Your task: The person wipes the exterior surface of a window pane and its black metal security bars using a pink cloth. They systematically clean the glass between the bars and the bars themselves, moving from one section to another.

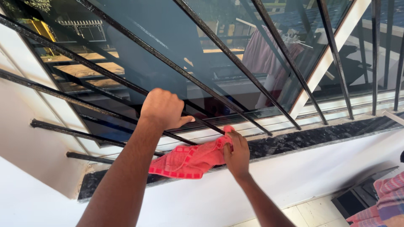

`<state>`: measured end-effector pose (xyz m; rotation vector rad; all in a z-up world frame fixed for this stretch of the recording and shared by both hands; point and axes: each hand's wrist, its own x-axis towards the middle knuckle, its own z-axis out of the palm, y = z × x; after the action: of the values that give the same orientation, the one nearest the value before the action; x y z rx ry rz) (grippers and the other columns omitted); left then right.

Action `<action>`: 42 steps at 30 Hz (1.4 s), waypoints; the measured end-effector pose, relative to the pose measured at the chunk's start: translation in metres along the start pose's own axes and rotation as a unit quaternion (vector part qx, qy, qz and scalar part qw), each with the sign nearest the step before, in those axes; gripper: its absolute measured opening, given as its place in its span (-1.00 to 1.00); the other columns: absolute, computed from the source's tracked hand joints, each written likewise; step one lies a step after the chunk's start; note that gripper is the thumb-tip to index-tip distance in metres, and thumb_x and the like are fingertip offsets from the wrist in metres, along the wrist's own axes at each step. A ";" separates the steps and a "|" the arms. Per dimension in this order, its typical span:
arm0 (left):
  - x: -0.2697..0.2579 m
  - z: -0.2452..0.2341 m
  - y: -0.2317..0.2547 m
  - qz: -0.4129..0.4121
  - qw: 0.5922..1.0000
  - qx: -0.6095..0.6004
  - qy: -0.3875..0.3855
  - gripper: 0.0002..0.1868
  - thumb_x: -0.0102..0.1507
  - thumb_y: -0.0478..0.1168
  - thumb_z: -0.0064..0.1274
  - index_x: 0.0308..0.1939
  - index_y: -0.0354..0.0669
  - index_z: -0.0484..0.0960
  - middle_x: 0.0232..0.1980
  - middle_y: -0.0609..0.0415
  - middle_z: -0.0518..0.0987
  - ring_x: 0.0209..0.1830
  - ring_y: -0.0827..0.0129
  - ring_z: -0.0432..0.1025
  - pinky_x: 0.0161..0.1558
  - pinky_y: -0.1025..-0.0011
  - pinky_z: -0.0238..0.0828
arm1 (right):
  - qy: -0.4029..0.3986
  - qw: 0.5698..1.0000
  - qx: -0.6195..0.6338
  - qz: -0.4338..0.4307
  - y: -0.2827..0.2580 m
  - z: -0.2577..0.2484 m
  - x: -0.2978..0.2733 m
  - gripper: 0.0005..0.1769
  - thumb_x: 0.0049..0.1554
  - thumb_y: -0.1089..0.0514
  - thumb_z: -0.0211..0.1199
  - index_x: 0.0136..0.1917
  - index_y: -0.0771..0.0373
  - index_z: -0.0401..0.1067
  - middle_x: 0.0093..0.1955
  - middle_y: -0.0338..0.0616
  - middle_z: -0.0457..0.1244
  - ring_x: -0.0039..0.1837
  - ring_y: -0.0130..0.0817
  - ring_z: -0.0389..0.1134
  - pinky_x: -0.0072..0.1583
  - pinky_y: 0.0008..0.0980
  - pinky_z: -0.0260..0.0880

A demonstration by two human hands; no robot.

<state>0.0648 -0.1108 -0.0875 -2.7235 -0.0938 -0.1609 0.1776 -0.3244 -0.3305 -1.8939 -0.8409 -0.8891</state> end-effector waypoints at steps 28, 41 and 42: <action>-0.001 -0.007 0.002 -0.016 0.999 0.007 -0.027 -0.23 0.23 0.53 -0.10 -0.32 -0.08 0.78 -0.32 0.10 0.68 -0.23 0.25 0.60 -0.22 0.29 0.48 | -0.069 0.993 0.011 0.101 -0.013 -0.009 0.062 -0.64 0.03 0.36 0.20 0.12 0.31 0.53 0.10 0.05 0.39 0.18 0.03 0.40 0.21 -0.12 0.37; 0.003 0.004 0.001 -0.018 1.000 -0.018 0.004 -0.39 0.19 0.43 0.06 -0.31 -0.02 0.78 -0.28 0.09 0.70 -0.18 0.24 0.61 -0.16 0.26 0.47 | 0.013 0.987 0.103 -0.124 -0.120 0.013 0.121 -0.77 0.13 0.45 0.20 0.06 0.32 0.43 0.28 0.02 0.27 0.30 0.03 0.30 0.30 -0.10 0.33; 0.004 0.004 0.001 -0.018 1.000 -0.019 0.010 -0.40 0.18 0.42 0.07 -0.31 -0.01 0.78 -0.29 0.09 0.70 -0.18 0.24 0.61 -0.16 0.26 0.46 | 0.004 0.985 0.080 -0.155 -0.120 0.014 0.122 -0.76 0.10 0.45 0.21 0.06 0.32 0.43 0.29 0.03 0.26 0.32 0.06 0.28 0.33 -0.07 0.31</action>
<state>0.0691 -0.1097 -0.0914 -2.7593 -0.1341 -0.2020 0.1466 -0.2387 -0.1856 -1.6450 -1.1887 -0.9811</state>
